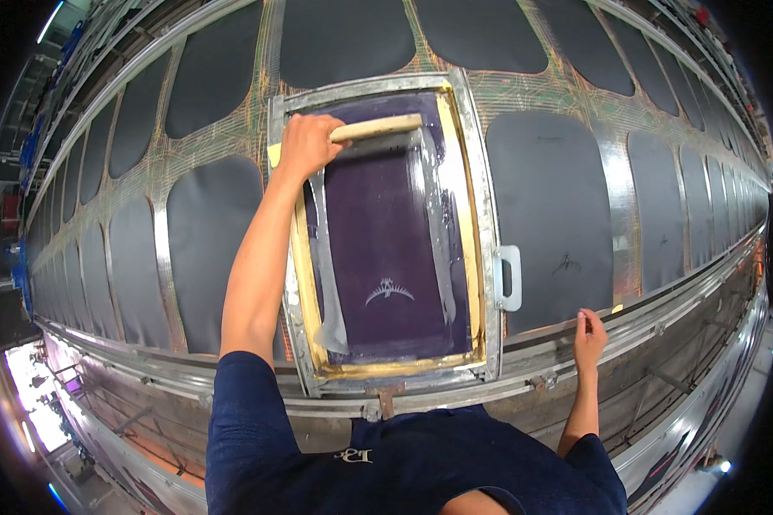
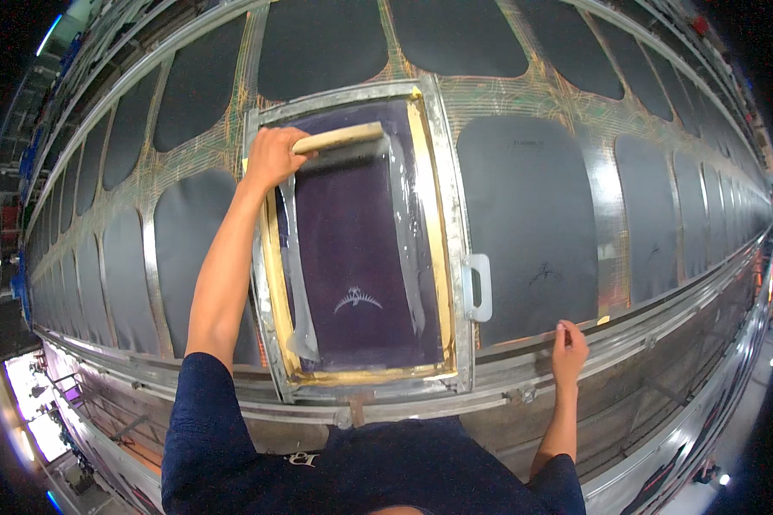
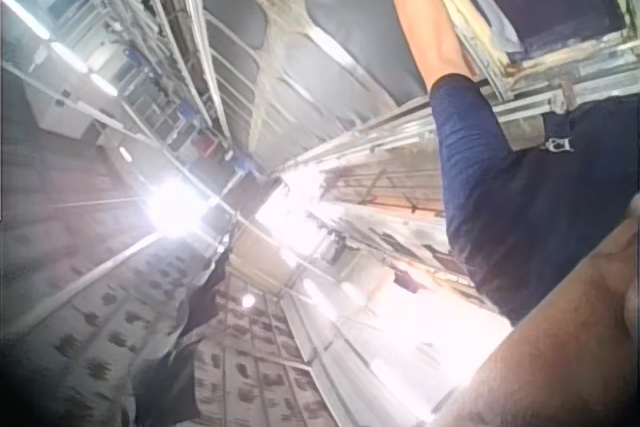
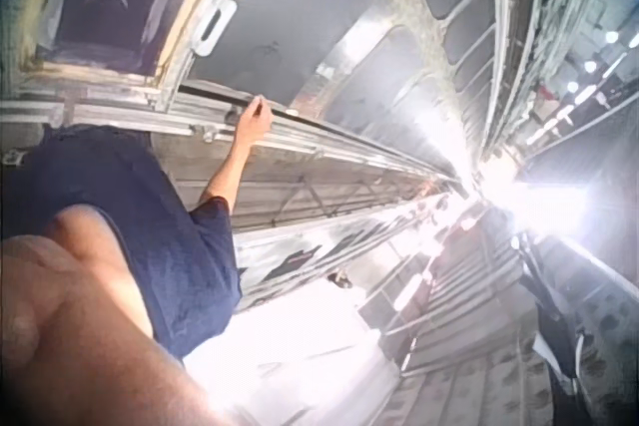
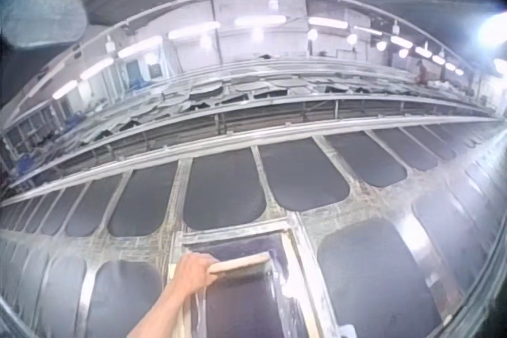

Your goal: The person uses a squeegee to press ink through a screen printing frame onto a purple fabric panel. The person repeatedly pulls the squeegee across the screen, repositions the frame, and continues the process on the same panel.

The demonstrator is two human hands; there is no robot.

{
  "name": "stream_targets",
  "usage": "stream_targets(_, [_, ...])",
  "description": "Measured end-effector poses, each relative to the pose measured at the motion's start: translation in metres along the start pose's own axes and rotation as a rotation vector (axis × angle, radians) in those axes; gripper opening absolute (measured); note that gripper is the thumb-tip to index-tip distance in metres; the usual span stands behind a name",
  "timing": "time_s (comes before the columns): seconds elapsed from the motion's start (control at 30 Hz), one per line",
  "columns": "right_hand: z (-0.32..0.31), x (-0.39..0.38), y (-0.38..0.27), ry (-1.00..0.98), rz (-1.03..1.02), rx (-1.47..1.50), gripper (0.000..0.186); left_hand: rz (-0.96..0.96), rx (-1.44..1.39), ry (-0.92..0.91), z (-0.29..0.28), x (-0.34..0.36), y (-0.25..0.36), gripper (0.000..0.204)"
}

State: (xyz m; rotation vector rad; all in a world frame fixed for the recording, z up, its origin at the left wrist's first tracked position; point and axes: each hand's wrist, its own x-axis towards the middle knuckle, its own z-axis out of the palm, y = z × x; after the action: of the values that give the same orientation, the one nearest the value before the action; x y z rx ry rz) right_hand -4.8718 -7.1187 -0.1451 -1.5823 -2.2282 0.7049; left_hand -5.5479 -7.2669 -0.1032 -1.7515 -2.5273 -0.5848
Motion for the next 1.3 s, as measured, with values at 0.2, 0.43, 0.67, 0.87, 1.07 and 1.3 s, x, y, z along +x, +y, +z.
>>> stream_targets(0.2, [-0.001, -0.029, 0.055, 0.152, -0.064, 0.050, 0.017, 0.025, -0.102, 0.028, 0.001, -0.086, 0.062, 0.013])
stream_targets(0.43, [0.013, -0.034, 0.061, 0.258, -0.135, -0.035, 0.021, -0.071, 0.061, -0.192, -0.009, -0.287, 0.222, 0.049])
stream_targets(0.67, [0.015, -0.033, 0.068, 0.190, -0.125, -0.010, 0.027, -0.656, 0.047, -0.012, -0.041, -0.325, 0.263, 0.027])
stream_targets(0.87, [0.013, -0.033, 0.064, 0.185, -0.084, -0.008, 0.026, -1.019, 0.278, 0.023, -0.049, -0.311, 0.224, 0.026])
stream_targets(1.07, [0.013, -0.030, 0.058, 0.176, -0.088, 0.019, 0.026, -1.125, 0.295, -0.020, -0.026, -0.299, 0.236, 0.027])
stream_targets(1.3, [0.017, -0.031, 0.065, 0.213, -0.133, 0.016, 0.024, -0.908, 0.098, -0.074, -0.008, -0.264, 0.294, 0.022])
